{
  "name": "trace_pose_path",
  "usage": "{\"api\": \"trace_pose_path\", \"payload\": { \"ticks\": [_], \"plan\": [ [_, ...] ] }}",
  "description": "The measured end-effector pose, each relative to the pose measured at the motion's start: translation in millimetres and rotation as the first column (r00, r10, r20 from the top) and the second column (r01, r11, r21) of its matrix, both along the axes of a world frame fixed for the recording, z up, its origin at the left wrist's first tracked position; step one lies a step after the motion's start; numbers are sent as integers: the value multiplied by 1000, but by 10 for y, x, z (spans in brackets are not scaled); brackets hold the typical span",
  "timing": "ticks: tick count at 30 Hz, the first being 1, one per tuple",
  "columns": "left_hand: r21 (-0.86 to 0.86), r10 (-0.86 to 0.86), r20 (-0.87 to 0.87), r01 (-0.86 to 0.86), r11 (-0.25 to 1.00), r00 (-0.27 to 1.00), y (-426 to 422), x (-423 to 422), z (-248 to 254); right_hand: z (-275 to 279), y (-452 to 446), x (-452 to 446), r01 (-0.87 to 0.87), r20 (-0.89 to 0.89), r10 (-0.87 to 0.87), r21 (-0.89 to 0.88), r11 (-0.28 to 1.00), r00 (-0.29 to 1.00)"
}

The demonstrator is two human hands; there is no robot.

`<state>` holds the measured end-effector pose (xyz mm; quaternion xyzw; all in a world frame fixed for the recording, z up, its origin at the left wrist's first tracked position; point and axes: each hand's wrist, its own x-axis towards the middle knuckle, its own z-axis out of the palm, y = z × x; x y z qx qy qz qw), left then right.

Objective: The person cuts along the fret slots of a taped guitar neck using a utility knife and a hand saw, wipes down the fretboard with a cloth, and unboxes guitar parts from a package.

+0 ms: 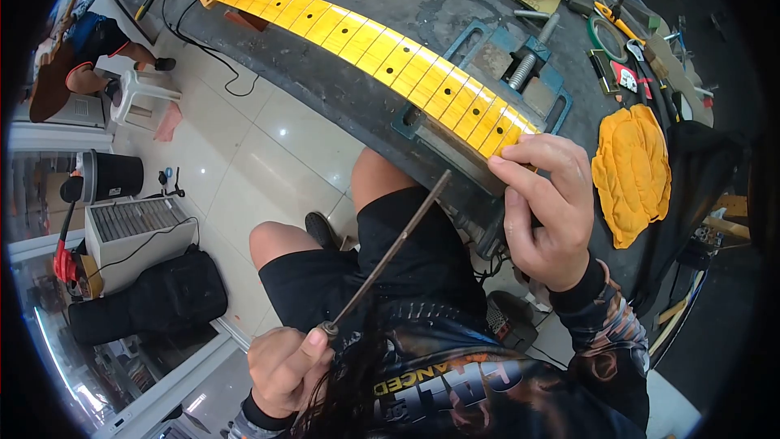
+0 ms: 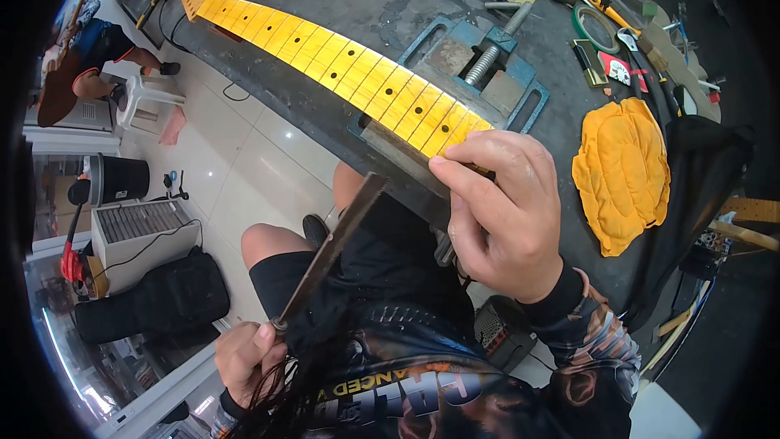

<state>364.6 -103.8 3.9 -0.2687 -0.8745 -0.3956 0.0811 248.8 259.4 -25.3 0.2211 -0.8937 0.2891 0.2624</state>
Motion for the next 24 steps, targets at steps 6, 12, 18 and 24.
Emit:
{"api": "trace_pose_path", "payload": {
  "ticks": [6,12,18,24],
  "plan": [
    [45,39,9,-39,998,999,75,-38,-67,-30,46,3,-11,-14,11,-22,1000,1000],
    [235,-91,117,61,970,989,55,-104,-156,85,83,92,19,68,-7,-182,983,998],
    [396,-221,186,133,908,957,5,-104,-270,50,79,214,-124,320,352,-561,819,879],
    [386,-135,199,49,921,971,-109,99,-394,138,39,226,-12,509,459,-660,752,728]
  ]
}}
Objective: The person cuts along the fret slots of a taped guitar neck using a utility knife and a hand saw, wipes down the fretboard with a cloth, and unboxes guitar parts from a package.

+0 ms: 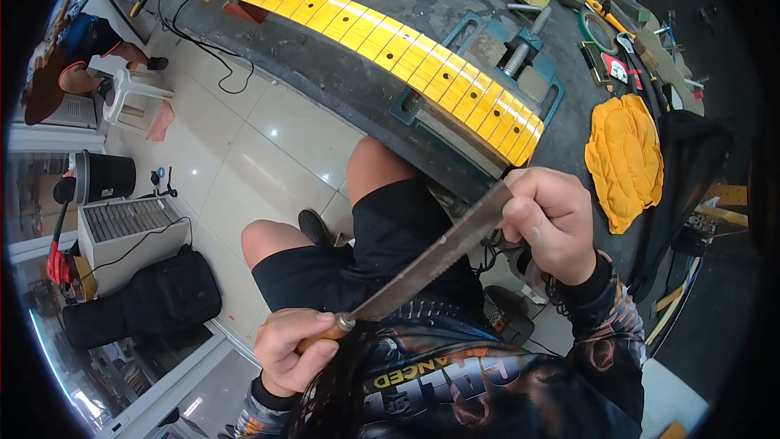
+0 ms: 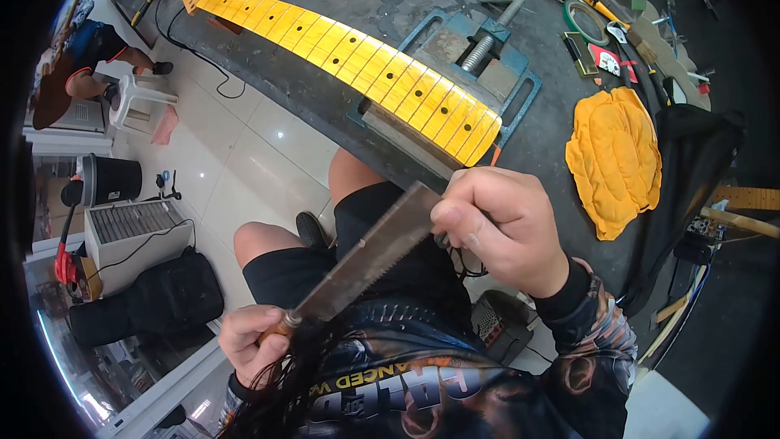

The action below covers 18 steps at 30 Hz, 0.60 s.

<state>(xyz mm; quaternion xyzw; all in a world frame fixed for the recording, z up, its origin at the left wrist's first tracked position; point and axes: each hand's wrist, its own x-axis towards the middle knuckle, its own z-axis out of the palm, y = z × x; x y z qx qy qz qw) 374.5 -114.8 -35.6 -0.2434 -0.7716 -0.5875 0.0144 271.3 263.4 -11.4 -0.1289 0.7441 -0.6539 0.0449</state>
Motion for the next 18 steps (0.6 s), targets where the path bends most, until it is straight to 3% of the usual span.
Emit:
{"api": "trace_pose_path", "payload": {
  "ticks": [1,2,3,5,6,8,10,11,12,14,16,17,18],
  "plan": [
    [194,168,184,-204,960,968,48,104,-11,-13,-3,12,14,27,-15,22,1000,1000],
    [335,285,386,-421,843,878,93,145,-6,-22,-3,11,27,51,-30,43,999,998],
    [399,193,350,-332,855,917,71,61,-9,-26,11,2,30,49,-32,42,999,998],
    [312,247,305,-341,887,920,-22,-57,27,-38,57,-12,0,-123,25,199,980,992],
    [254,276,292,-352,901,916,-59,-87,13,-60,84,-43,3,-124,22,198,980,992],
    [261,302,299,-382,887,905,-30,-172,-29,-107,132,-107,5,-450,232,465,885,862],
    [265,325,305,-407,874,895,-18,-283,0,-89,98,-103,2,-466,273,508,861,841],
    [354,301,343,-419,836,890,-23,-344,62,-80,69,-95,-1,-476,317,553,833,820],
    [438,273,379,-431,789,884,-29,-408,100,-90,10,-79,3,-477,312,551,834,821],
    [451,361,324,-479,754,874,-92,-561,110,-121,-113,-47,61,-539,206,436,898,817],
    [420,481,369,-605,677,795,-153,-737,146,-130,-100,-65,108,-577,198,453,885,792],
    [402,486,373,-610,682,790,-232,-739,183,-149,-105,-54,147,-606,197,470,871,771],
    [408,375,433,-549,729,820,-330,-741,230,-162,-77,-52,153,-615,204,477,865,761]
  ]
}}
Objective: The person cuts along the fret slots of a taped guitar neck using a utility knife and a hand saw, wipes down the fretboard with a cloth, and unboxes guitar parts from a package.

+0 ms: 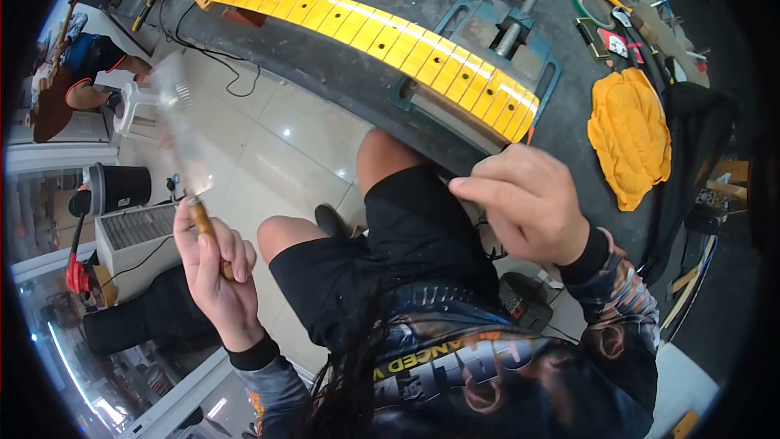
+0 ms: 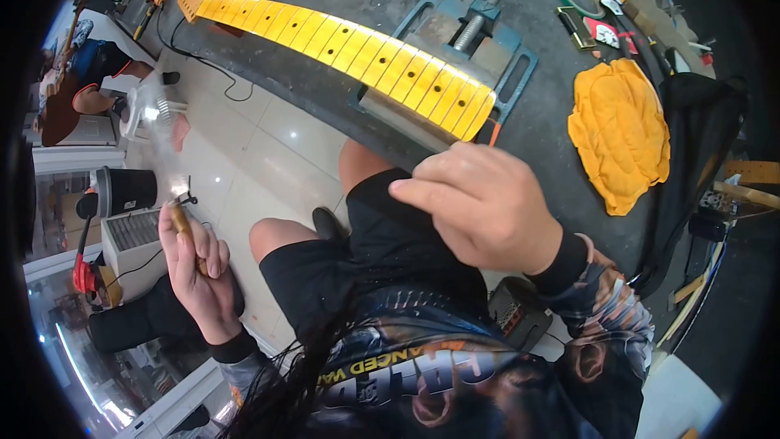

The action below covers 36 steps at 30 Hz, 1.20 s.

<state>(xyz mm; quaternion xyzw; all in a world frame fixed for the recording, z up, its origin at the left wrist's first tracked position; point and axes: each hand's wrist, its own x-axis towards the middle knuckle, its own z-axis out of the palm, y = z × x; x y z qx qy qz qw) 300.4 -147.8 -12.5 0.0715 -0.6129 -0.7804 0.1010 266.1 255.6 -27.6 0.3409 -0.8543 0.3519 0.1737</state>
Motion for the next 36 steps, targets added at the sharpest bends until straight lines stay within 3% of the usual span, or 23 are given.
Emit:
{"api": "trace_pose_path", "payload": {
  "ticks": [1,4,6,8,10,18,23,36],
  "plan": [
    [55,-114,32,112,992,993,-59,-25,29,-1,23,-7,33,-22,-33,16,999,999],
    [-216,-287,-104,260,941,952,67,85,-32,-1,36,-14,113,-68,-111,22,993,991],
    [-388,-185,-173,106,916,967,299,292,-105,-3,62,1,159,-87,-157,13,987,984],
    [-696,-230,-177,44,716,957,426,507,-67,7,93,19,215,-122,-213,6,977,969],
    [-812,-488,-299,51,582,820,582,355,73,9,124,36,232,-141,-226,23,972,964],
    [-837,-535,-227,118,534,813,720,498,1,-67,144,71,254,-141,-242,76,964,960],
    [-789,-485,-228,132,600,844,777,569,-12,-7,98,101,265,-49,-261,103,959,964],
    [-791,-493,-212,148,593,844,769,534,-27,-45,85,108,283,-43,-280,137,949,959]
  ]
}}
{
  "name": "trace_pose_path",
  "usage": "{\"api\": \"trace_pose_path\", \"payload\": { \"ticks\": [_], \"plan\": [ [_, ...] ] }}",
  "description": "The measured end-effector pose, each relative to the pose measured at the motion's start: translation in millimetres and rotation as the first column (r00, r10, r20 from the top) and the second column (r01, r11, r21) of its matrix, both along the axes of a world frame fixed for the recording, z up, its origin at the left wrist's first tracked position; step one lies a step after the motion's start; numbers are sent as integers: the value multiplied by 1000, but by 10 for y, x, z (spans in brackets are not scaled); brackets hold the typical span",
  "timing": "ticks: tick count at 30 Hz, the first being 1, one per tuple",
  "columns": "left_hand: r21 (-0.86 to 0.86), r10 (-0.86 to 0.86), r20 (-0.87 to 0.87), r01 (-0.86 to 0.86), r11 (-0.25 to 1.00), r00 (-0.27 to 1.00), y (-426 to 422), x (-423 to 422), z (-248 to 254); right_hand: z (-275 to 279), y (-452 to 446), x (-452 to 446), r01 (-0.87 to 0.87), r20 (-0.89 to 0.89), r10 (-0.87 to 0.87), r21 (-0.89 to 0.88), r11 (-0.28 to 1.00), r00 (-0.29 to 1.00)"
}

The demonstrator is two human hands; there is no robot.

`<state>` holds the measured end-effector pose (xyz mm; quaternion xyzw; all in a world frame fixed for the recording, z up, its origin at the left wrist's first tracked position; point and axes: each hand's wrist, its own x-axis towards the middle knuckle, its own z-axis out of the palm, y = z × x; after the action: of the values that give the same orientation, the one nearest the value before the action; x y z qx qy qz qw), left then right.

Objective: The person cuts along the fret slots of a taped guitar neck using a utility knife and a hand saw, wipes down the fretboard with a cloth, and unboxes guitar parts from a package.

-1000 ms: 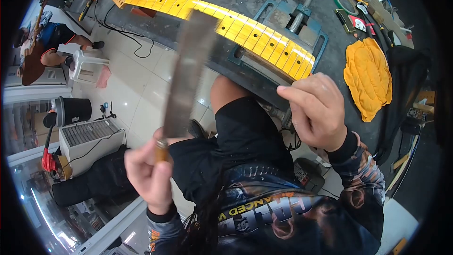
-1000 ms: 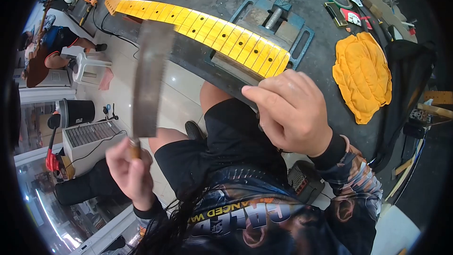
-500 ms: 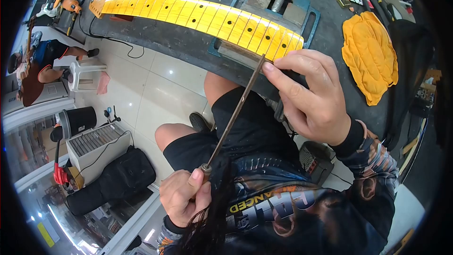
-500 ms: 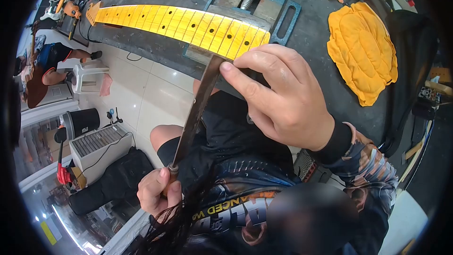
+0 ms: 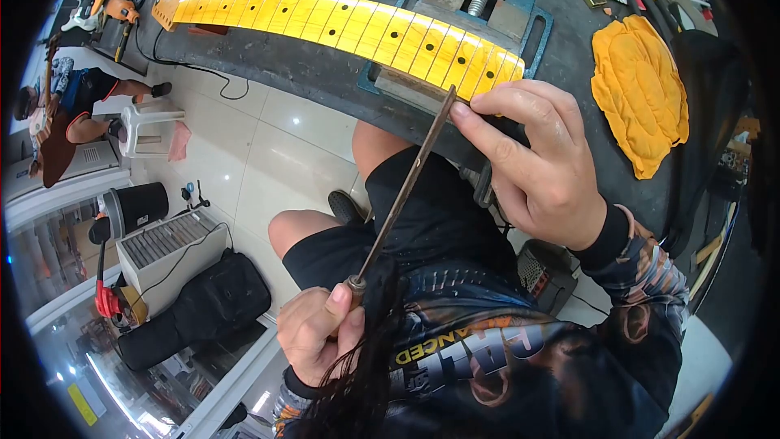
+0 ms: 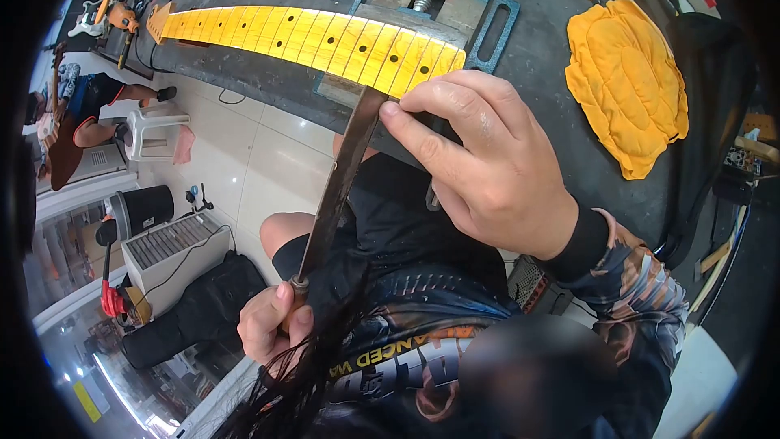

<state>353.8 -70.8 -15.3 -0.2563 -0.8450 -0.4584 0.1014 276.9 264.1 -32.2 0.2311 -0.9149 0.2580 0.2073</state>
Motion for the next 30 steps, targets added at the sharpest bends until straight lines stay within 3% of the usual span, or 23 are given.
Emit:
{"api": "trace_pose_path", "payload": {
  "ticks": [15,28,30],
  "plan": [
    [-42,-3,-3,3,999,1000,67,-76,90,1,-18,-2,11,2,-11,-12,1000,1000],
    [-192,17,-28,-22,981,999,353,-255,313,0,-7,-8,10,0,-10,-51,999,1000],
    [-181,11,-95,-29,983,995,257,-206,301,-9,-2,-16,16,-1,-17,-77,997,1000]
  ]
}}
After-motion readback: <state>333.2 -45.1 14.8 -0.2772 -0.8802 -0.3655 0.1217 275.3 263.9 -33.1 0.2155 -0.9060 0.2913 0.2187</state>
